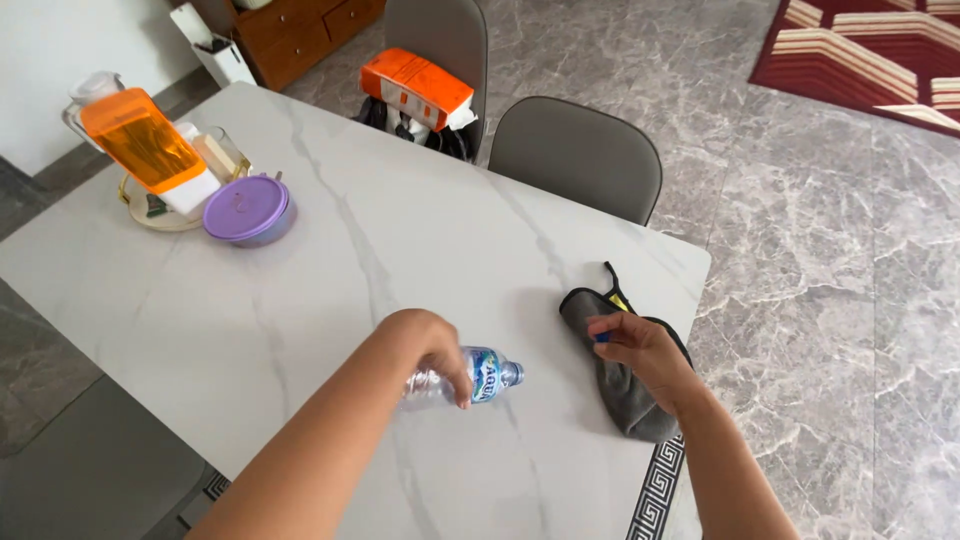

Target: The person cleans the dining table using a cloth and rearranges various objects like water bottles and a cup.

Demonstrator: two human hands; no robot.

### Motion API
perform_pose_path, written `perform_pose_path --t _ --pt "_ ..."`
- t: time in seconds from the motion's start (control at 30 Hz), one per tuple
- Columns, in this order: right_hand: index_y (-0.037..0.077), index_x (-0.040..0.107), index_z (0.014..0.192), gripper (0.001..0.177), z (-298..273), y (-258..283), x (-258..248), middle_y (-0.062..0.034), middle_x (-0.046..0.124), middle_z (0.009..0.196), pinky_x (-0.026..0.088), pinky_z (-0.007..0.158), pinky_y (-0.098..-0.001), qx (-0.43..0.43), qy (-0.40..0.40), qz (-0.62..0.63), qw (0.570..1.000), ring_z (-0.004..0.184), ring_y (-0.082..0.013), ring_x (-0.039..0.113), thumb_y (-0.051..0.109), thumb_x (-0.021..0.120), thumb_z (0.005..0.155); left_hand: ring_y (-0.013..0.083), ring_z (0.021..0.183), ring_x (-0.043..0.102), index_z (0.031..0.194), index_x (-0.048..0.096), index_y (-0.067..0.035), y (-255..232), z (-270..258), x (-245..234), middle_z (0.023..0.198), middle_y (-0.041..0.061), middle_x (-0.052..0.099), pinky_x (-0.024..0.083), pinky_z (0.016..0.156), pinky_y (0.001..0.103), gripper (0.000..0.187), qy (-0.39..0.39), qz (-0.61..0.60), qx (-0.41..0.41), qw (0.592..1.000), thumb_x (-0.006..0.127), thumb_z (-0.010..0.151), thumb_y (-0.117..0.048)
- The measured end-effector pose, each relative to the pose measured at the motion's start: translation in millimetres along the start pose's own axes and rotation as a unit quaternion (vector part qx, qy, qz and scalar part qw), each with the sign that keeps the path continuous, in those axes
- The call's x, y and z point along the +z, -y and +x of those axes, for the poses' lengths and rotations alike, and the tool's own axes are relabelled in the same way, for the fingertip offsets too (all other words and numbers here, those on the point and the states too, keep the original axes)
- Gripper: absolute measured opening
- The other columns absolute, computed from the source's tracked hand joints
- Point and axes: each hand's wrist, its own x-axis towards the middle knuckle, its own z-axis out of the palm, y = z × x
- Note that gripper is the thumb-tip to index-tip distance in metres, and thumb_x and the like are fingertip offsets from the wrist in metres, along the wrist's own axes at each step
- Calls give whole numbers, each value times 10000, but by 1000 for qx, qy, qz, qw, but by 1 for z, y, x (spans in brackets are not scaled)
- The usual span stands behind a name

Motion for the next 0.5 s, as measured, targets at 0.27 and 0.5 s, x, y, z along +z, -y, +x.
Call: perform_pose_path --t 0.27,0.5 --pt "40 743 1106 256 22 -15 -5 -51 723 1036 553 895 -299 34 -43 -126 990 982 -143 676 -23 716 859 247 976 771 1129 816 -205 -79 38 -6 1118 49 820 575 837 394 530 -96 334 -65 935 856 633 -387" --pt "67 738 1113 279 17 -12 13 -28 728 1015 550 900 -289 40 -42 -159 986 974 -118 681 2 736 842 297 1084 732 1264 748 -177 -115 14 -3 1223 96 760 575 867 483 386 -130 461 -70 875 721 889 -263"
